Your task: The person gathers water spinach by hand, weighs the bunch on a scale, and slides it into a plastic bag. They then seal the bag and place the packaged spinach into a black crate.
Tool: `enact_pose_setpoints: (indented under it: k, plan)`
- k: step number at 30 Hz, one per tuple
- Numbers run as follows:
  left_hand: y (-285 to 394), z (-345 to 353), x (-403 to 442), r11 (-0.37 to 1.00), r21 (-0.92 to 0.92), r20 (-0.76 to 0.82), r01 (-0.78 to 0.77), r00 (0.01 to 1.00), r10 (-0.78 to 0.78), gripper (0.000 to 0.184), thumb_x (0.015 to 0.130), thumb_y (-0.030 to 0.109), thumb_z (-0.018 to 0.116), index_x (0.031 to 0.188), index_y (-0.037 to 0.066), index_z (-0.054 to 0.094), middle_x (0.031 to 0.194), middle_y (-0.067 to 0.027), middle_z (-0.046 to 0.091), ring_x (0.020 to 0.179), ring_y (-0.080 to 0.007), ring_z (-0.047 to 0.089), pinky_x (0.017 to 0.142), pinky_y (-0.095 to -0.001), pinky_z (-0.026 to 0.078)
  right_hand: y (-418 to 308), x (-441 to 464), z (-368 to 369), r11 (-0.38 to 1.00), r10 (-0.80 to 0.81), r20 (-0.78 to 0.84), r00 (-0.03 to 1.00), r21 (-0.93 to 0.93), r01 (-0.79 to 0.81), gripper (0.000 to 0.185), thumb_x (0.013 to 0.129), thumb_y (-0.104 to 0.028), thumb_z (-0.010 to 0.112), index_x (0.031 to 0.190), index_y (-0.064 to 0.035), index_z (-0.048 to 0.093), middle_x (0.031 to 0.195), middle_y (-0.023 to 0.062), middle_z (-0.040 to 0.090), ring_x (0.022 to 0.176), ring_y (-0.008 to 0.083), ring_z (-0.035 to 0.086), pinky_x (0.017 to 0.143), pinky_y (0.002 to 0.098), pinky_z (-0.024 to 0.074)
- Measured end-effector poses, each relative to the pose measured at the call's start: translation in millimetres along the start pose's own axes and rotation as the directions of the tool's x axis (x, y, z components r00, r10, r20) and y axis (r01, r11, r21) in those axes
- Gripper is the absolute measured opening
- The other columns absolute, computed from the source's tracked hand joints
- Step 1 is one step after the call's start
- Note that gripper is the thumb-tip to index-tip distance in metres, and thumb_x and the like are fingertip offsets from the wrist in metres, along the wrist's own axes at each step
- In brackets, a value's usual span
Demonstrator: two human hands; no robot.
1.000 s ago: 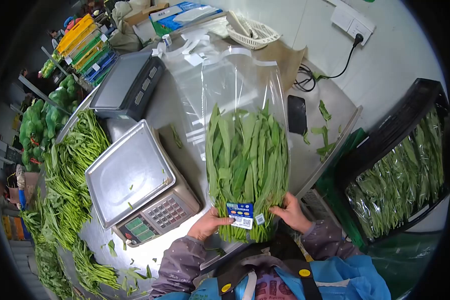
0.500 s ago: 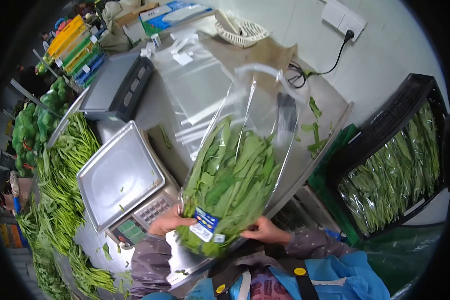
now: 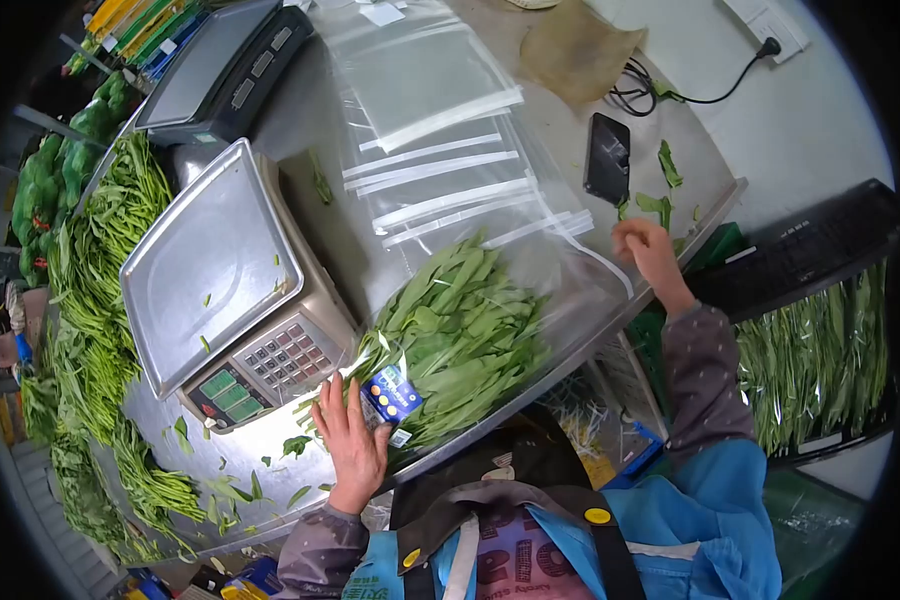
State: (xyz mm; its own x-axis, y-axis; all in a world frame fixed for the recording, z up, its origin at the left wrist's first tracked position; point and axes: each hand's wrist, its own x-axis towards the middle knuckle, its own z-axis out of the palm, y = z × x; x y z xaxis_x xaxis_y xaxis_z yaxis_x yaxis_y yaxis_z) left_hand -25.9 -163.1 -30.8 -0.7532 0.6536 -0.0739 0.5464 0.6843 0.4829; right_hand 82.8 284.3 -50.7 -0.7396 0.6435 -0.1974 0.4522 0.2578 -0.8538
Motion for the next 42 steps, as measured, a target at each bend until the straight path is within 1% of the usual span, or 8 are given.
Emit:
enact_pose_setpoints:
  k: [7,10,15,19,23,27,30,42]
  plan:
    - [-7,19,-1,0.994,0.102,0.019,0.051,0.998,-0.053,0.066,0.081,0.030,0.049,0.132,-0.003,0.023,0.138,-0.0248,0.016,0.129,-0.0405,0.013,0.103,-0.0537,0.005,-35,22,13,0.848,0.197,0.773,0.604,0.175,-0.501,0.021,0.083,-0.005,0.049,0.100,0.0041,0.055,0.079,0.0075,0.062,0.053,0.0099,0.057,0.047,0.0196,0.0457]
    - [-14,27,-2,0.997,0.064,-0.071,0.044,0.997,-0.039,0.069,0.079,0.035,0.052,0.131,-0.002,0.026,0.138,-0.0235,0.019,0.128,-0.0404,0.017,0.102,-0.0560,0.004,-38,24,7,0.618,0.048,0.648,0.760,0.579,-0.532,0.011,0.081,-0.007,0.052,0.091,-0.0003,0.054,0.088,0.0103,0.061,0.049,0.0068,0.051,0.043,0.0197,0.0396]
    - [-20,35,-3,0.995,0.095,-0.119,0.041,0.992,-0.030,0.069,0.083,0.047,0.043,0.130,-0.002,0.028,0.136,-0.0236,0.023,0.127,-0.0399,0.020,0.102,-0.0558,0.005,-26,17,19,0.894,0.123,0.783,0.610,0.179,-0.410,0.010,0.083,-0.004,0.049,0.092,-0.0026,0.047,0.093,0.0088,0.058,0.072,0.0094,0.056,0.061,0.0196,0.0463]
    - [-20,36,-3,0.993,0.111,-0.132,0.048,0.991,-0.033,0.067,0.083,0.047,0.041,0.129,-0.001,0.030,0.136,-0.0223,0.024,0.126,-0.0392,0.021,0.102,-0.0555,0.006,-22,20,6,0.660,0.174,0.553,0.815,0.549,-0.513,0.010,0.081,-0.003,0.050,0.091,-0.0021,0.050,0.085,0.0044,0.056,0.076,0.0113,0.057,0.068,0.0219,0.0475]
    - [-24,39,-3,0.993,0.117,-0.167,0.027,0.986,-0.008,0.065,0.084,0.047,0.040,0.127,-0.001,0.032,0.134,-0.0225,0.027,0.125,-0.0388,0.023,0.102,-0.0556,0.007,-13,2,-3,0.974,0.096,0.704,0.704,0.079,-0.212,0.015,0.083,-0.005,0.050,0.094,0.0037,0.053,0.076,0.0032,0.057,0.058,0.0080,0.054,0.054,0.0197,0.0447]
    - [-22,38,-1,0.992,0.119,-0.155,0.028,0.988,-0.010,0.063,0.084,0.045,0.040,0.126,-0.001,0.033,0.133,-0.0226,0.028,0.124,-0.0387,0.026,0.102,-0.0556,0.007,-33,0,3,0.794,0.197,0.894,0.403,0.096,-0.601,0.026,0.083,-0.006,0.051,0.107,0.0019,0.053,0.096,0.0082,0.060,0.061,0.0073,0.054,0.054,0.0191,0.0436]
    - [-21,38,0,0.991,0.132,-0.155,0.036,0.988,-0.015,0.062,0.083,0.044,0.041,0.126,-0.001,0.034,0.133,-0.0225,0.029,0.124,-0.0385,0.027,0.102,-0.0556,0.008,-51,13,22,0.671,0.193,0.513,0.836,0.553,-0.494,0.015,0.084,-0.008,0.049,0.098,-0.0028,0.050,0.092,0.0099,0.059,0.058,0.0080,0.053,0.052,0.0184,0.0438]
    - [-24,41,2,0.987,0.156,-0.168,0.031,0.986,-0.004,0.061,0.082,0.043,0.041,0.126,0.001,0.035,0.132,-0.0214,0.031,0.124,-0.0379,0.028,0.102,-0.0550,0.008,-24,12,19,0.734,0.413,0.700,0.582,0.123,-0.668,0.023,0.085,-0.009,0.048,0.106,-0.0004,0.050,0.078,0.0060,0.057,0.049,0.0064,0.050,0.039,0.0160,0.0392]
